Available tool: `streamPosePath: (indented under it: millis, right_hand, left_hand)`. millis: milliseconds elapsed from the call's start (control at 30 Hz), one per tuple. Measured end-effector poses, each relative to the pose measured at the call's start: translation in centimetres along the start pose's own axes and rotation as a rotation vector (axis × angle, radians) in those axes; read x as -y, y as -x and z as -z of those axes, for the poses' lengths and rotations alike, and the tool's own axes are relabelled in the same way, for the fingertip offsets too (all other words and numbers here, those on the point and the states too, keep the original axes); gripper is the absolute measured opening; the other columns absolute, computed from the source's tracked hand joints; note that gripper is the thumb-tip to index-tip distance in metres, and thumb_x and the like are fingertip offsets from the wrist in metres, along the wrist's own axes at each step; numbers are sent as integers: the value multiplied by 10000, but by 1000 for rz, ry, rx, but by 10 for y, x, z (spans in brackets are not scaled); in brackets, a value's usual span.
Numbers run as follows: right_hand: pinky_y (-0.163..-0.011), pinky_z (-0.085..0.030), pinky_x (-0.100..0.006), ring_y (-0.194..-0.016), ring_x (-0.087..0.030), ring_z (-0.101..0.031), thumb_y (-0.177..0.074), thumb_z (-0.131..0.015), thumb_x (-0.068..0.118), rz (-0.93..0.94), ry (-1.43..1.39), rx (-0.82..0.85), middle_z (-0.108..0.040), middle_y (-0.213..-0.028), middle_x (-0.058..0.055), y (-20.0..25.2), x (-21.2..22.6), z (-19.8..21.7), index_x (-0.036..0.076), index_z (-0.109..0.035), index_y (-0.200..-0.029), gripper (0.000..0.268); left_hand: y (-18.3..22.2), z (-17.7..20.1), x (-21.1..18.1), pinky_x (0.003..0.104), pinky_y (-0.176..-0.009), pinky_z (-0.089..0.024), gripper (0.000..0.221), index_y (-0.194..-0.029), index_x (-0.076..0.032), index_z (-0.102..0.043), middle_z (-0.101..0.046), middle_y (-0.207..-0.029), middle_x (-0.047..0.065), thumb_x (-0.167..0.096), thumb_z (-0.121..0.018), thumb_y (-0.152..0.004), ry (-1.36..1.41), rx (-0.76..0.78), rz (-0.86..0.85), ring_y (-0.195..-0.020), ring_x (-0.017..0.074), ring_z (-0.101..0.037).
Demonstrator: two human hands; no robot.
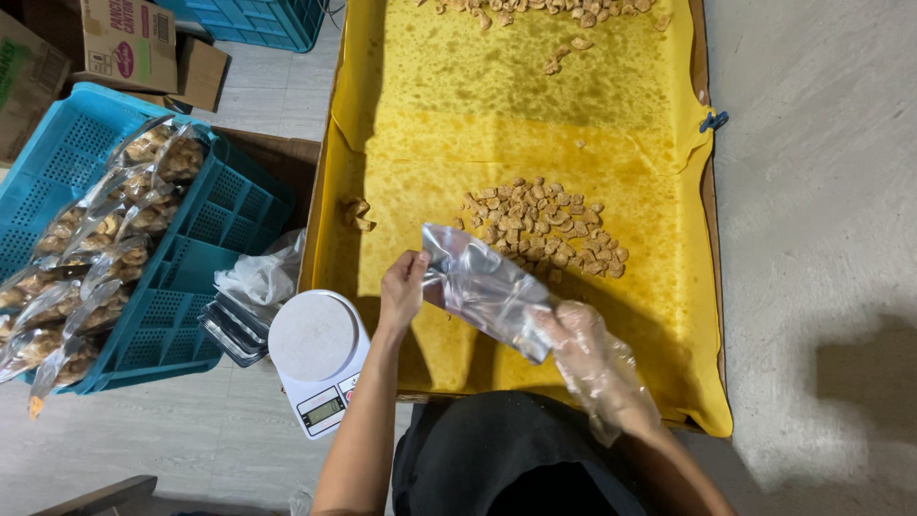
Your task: The person scoops snack pieces from a yellow tray into clear plastic bags, weighs each bag on a digital scale, and places the filled bags into a blue crate. The person repeats this process multiple times, handling snack pieces, plastic bags, and a digital scale.
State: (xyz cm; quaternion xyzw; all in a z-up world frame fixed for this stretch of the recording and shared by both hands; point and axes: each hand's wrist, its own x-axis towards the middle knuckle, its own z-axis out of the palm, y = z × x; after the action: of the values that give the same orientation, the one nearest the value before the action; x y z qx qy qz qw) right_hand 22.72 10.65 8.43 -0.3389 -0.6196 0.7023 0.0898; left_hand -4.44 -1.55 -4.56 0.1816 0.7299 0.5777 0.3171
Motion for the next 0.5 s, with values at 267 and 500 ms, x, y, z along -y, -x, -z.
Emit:
streamPosePath:
  millis: [267, 500]
  right_hand:
    - [-792, -602, -275, -638, -122, -574, -1044, -576, 56, 707, 1533, -456, -686, -1223, -57, 25, 52, 24, 192, -623, -1353, 340]
    - [-386, -522, -255, -500, -93, -626, -998, -610, 191, 19, 759, -151, -723, -766, -39, -43, 25, -9, 152, -724, -1130, 178]
  left_hand:
    - [-15, 20, 33, 322, -948, -478, 291, -1126, -75, -690, -714, -1073, 30, -327, -564, -1053, 368, 319, 253, -935, 162, -644]
    - [40, 3, -60, 447, -1033, -535, 311, -1208, -87, -695, -508, -1480, 97, -259, -636, -956, -76, 431, -112, -1277, 308, -567]
